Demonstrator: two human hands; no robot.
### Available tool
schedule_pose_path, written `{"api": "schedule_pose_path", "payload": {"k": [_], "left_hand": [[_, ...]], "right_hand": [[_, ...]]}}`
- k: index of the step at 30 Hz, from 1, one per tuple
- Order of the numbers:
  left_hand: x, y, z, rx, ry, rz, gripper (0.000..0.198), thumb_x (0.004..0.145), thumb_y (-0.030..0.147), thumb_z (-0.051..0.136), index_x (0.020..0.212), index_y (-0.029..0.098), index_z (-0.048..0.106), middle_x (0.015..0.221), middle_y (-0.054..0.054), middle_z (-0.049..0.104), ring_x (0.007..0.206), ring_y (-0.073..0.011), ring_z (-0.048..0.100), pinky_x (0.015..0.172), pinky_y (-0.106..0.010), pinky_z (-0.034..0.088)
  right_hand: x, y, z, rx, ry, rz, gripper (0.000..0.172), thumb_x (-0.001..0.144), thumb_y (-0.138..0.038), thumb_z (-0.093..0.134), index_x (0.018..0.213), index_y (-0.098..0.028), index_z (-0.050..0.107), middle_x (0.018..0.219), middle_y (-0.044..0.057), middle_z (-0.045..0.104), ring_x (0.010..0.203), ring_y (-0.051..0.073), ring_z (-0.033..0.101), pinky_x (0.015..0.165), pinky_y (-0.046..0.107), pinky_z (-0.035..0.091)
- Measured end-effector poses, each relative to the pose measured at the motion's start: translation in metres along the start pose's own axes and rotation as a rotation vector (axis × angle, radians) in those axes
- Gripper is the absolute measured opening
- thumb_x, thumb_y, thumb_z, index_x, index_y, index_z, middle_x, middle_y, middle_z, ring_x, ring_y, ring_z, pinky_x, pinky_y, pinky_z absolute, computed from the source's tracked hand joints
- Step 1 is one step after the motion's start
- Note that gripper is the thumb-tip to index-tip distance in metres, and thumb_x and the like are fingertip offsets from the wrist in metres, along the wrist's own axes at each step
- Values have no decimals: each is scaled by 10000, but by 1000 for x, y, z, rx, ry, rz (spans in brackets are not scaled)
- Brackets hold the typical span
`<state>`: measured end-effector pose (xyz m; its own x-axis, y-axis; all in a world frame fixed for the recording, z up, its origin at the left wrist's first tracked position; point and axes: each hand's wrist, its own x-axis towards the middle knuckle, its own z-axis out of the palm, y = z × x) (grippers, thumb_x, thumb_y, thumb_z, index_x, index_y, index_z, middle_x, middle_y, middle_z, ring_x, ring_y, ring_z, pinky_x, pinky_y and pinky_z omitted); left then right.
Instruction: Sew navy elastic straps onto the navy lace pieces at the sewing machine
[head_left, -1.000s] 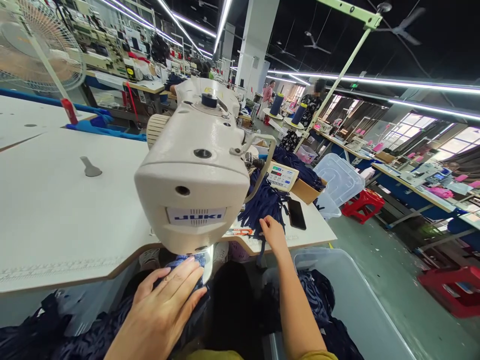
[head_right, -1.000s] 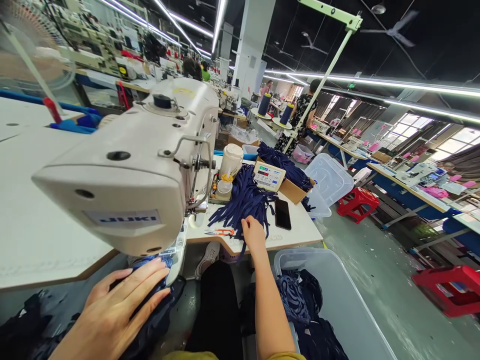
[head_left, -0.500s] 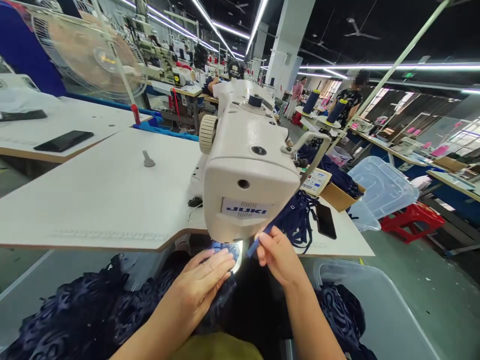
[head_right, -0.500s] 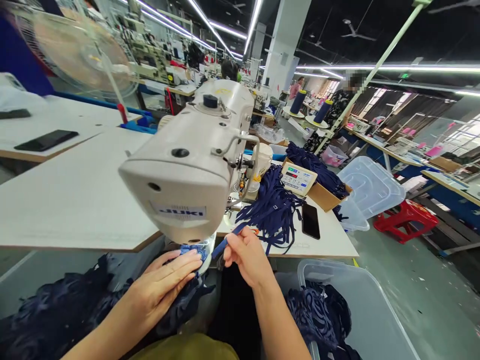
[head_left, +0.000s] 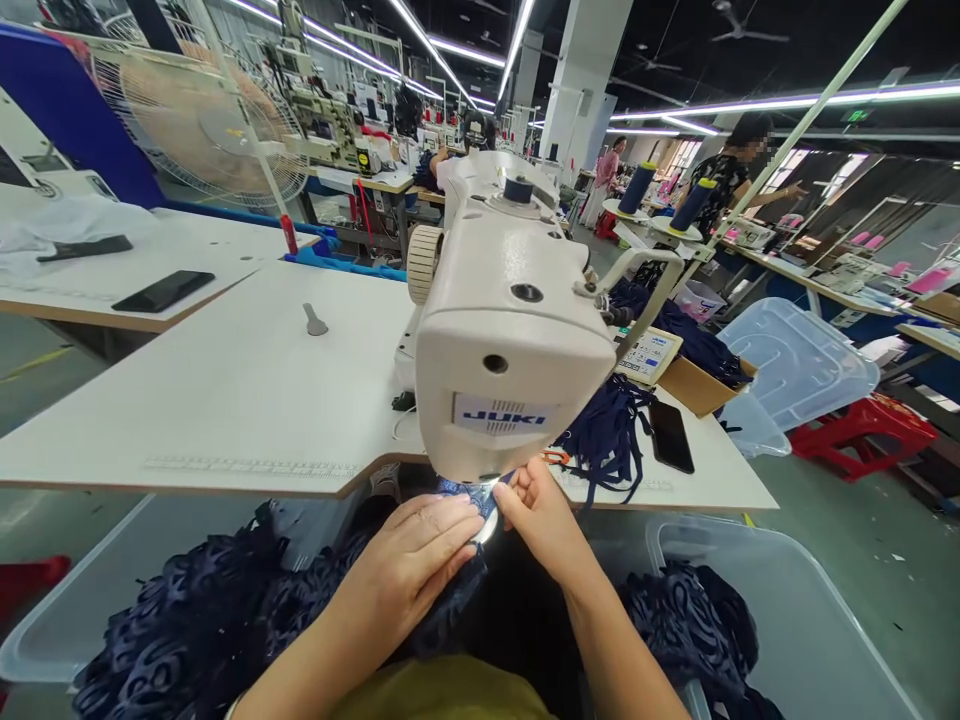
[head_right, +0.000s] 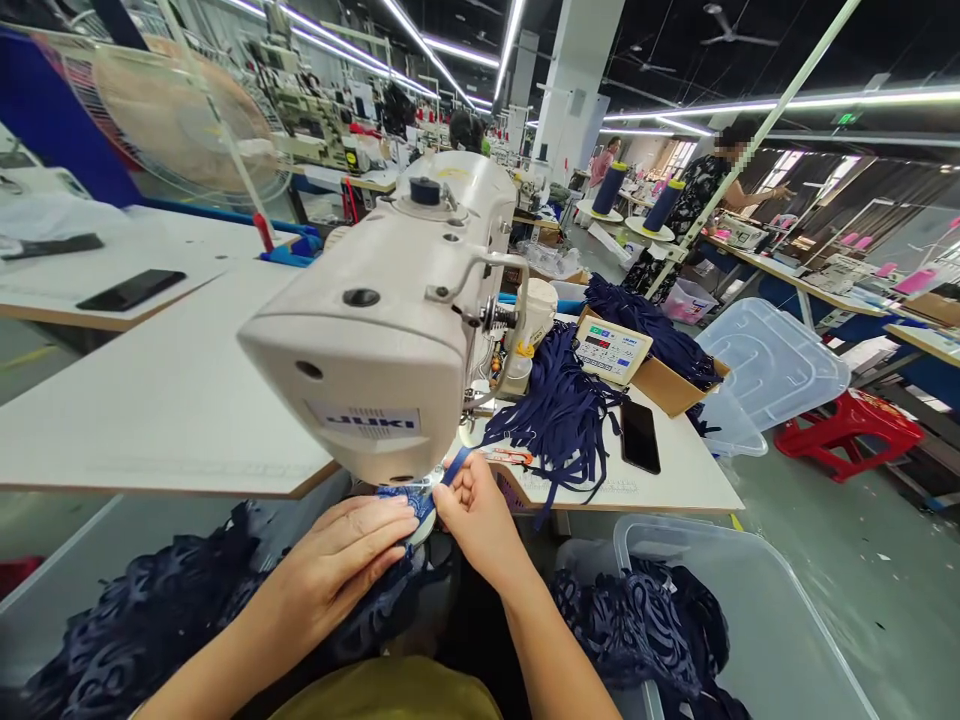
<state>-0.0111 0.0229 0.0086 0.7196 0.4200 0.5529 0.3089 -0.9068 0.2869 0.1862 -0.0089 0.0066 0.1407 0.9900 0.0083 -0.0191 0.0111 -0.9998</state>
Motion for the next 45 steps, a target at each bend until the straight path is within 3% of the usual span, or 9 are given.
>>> {"api": "schedule_pose_path", "payload": {"k": [7, 11, 20, 28, 35, 45], "left_hand": [[-1, -2, 1, 25, 89, 75, 293, 924, 154, 519, 1208, 186, 580, 1183, -60, 661, 1100, -156, 602, 1025, -321, 445], [1, -1, 0, 55, 64, 88, 293, 928, 161, 512, 1212, 189, 580, 1177, -55, 664, 1092, -164, 612, 1026, -334, 463], [10, -1, -6, 86, 12, 172, 281, 936, 142, 485, 1201, 152, 576, 1155, -63, 668, 1121, -154, 596, 1060, -329, 441], [20, 6, -11, 113, 37, 174, 238, 938, 147, 472, 1128, 161, 614, 1076, -59, 698, 1055, -153, 631, 989, -312, 496], [18, 4, -9, 79, -21, 166, 268, 947, 158, 462, 1188, 160, 580, 1137, -70, 670, 1079, -161, 620, 1019, -334, 478], [22, 6, -13, 143, 59, 158, 230, 952, 189, 475, 1133, 188, 618, 1059, -17, 702, 1039, -120, 622, 956, -243, 450]], "right_hand": [[-4, 7, 12, 168, 84, -10, 147, 845, -247, 573, 951, -224, 474, 694, -71, 459, 583, 80, 446, 537, 181, 374], [-5, 7, 14, 192, 93, 1, 154, 846, -236, 569, 973, -228, 482, 736, -53, 494, 649, 100, 502, 618, 211, 426], [-5, 10, 15, 120, 112, -36, 164, 858, -196, 534, 1012, -226, 486, 743, -61, 469, 630, 93, 468, 755, 251, 450], [-5, 10, 14, 76, 119, -45, 174, 856, -214, 534, 1020, -214, 476, 850, -24, 533, 763, 118, 528, 728, 241, 430], [-5, 10, 15, 53, 138, -28, 130, 853, -205, 529, 973, -213, 481, 811, -41, 491, 694, 100, 478, 678, 223, 410], [-4, 11, 10, 12, 96, -31, 128, 847, -213, 540, 961, -219, 481, 743, -57, 437, 641, 99, 440, 629, 222, 388]]}}
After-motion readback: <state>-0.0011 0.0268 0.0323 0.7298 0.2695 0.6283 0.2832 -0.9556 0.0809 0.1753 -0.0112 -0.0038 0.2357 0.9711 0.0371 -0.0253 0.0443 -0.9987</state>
